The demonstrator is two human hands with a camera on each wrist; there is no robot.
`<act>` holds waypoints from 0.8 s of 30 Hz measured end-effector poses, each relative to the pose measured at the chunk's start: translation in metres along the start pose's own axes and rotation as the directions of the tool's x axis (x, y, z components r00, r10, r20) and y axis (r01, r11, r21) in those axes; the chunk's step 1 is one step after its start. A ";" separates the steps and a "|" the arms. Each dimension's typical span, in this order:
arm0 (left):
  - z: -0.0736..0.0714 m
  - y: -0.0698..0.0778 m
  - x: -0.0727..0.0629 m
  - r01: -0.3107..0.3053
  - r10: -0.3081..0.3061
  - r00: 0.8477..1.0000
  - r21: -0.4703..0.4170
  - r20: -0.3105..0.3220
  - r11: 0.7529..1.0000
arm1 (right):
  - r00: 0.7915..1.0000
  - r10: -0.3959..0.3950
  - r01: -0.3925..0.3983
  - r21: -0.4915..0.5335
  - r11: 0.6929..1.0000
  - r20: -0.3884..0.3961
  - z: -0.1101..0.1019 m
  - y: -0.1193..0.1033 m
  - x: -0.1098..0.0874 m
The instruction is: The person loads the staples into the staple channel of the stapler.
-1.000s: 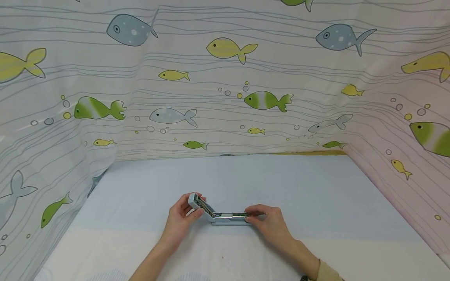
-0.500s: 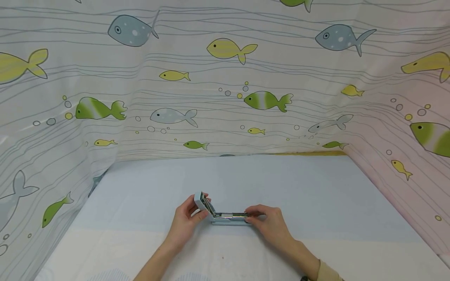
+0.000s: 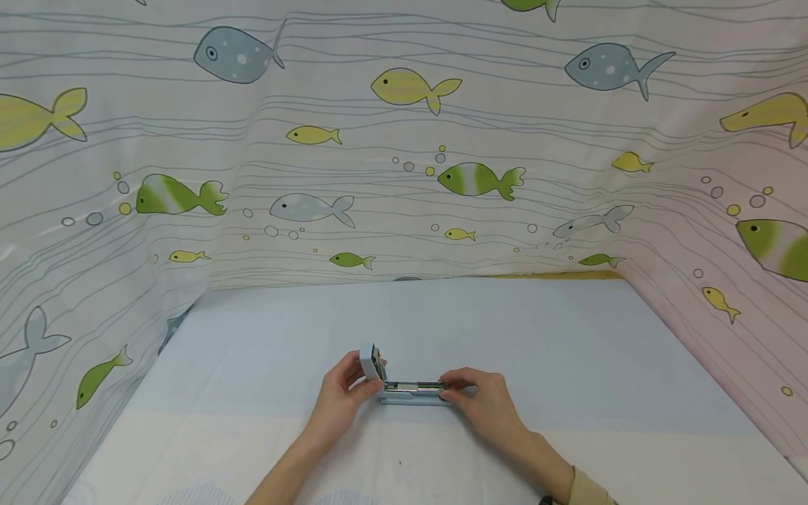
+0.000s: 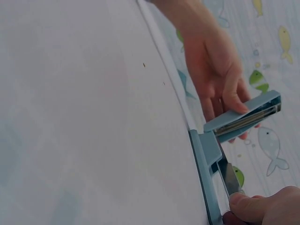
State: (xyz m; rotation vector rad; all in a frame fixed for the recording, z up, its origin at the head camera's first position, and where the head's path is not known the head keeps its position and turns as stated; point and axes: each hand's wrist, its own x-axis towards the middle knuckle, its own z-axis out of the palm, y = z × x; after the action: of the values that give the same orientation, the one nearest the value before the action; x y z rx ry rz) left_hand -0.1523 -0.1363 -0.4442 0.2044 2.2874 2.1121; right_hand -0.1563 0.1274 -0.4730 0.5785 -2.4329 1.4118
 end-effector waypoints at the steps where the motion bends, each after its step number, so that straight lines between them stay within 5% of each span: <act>1: 0.001 0.000 0.000 -0.002 0.002 1.000 0.004 -0.001 1.000 | 1.000 -0.002 0.002 -0.001 1.000 -0.001 0.000 0.000 0.000; 24: 0.011 -0.006 0.001 -0.019 0.019 0.999 -0.007 -0.032 1.000 | 0.999 -0.038 0.038 0.019 0.999 -0.013 0.001 0.000 -0.001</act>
State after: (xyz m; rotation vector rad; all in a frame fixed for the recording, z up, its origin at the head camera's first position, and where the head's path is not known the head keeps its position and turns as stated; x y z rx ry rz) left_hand -0.1522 -0.1259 -0.4509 0.1940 2.3039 2.1477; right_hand -0.1560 0.1270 -0.4740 0.6145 -2.3882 1.4207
